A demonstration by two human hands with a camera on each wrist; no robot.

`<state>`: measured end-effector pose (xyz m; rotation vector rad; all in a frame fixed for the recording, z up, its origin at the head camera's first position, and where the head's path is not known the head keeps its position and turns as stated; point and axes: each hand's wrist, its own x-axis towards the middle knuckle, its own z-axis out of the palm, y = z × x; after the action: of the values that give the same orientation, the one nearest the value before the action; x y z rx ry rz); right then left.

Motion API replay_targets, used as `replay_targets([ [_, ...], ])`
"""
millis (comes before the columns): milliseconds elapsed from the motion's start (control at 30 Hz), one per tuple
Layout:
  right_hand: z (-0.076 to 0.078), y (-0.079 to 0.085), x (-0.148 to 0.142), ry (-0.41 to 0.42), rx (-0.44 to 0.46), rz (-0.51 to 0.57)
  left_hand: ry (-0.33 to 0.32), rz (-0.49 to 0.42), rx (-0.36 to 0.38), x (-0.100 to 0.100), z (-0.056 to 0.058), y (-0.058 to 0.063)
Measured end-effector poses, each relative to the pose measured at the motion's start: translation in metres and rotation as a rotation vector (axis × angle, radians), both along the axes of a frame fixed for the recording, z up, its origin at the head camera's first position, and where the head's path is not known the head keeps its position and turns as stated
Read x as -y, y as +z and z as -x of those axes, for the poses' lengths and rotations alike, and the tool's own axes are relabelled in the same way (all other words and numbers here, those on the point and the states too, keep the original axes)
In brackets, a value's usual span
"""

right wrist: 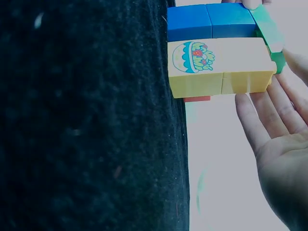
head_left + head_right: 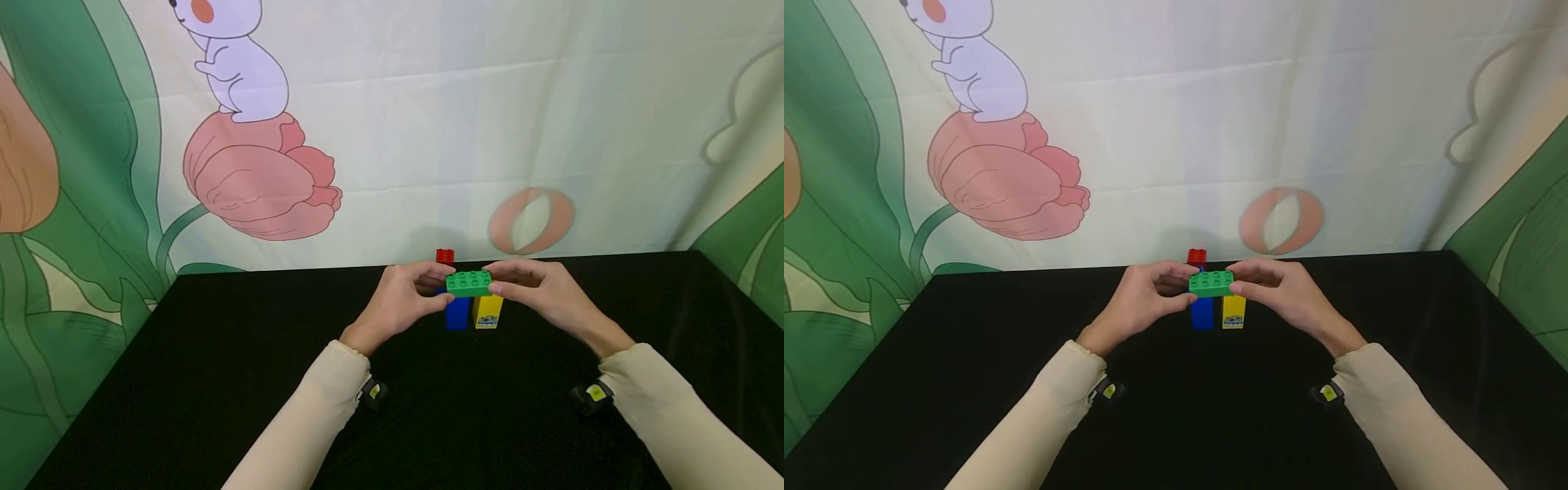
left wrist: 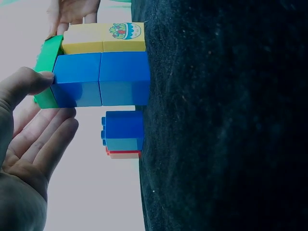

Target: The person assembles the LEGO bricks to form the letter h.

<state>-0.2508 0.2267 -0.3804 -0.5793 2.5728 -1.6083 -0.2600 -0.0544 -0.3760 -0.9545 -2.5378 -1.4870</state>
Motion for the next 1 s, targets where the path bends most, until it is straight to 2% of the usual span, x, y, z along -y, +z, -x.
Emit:
replay_targets([
  [233, 0.0018, -0.0060, -0.0014, 0.006, -0.004, 0.014, -0.003, -0.003, 0.005, -0.0001, 0.0007, -0.0010],
  [767, 0.0034, -0.0057, -0.0001, 0.022, -0.023, 0.023, 0.018, -0.015, 0.031, 0.0014, 0.0022, -0.0044],
  [1000, 0.0020, -0.0076, 0.0003, 0.016, -0.022, 0.028, 0.022, -0.021, 0.016, 0.0012, 0.0016, -0.0084],
])
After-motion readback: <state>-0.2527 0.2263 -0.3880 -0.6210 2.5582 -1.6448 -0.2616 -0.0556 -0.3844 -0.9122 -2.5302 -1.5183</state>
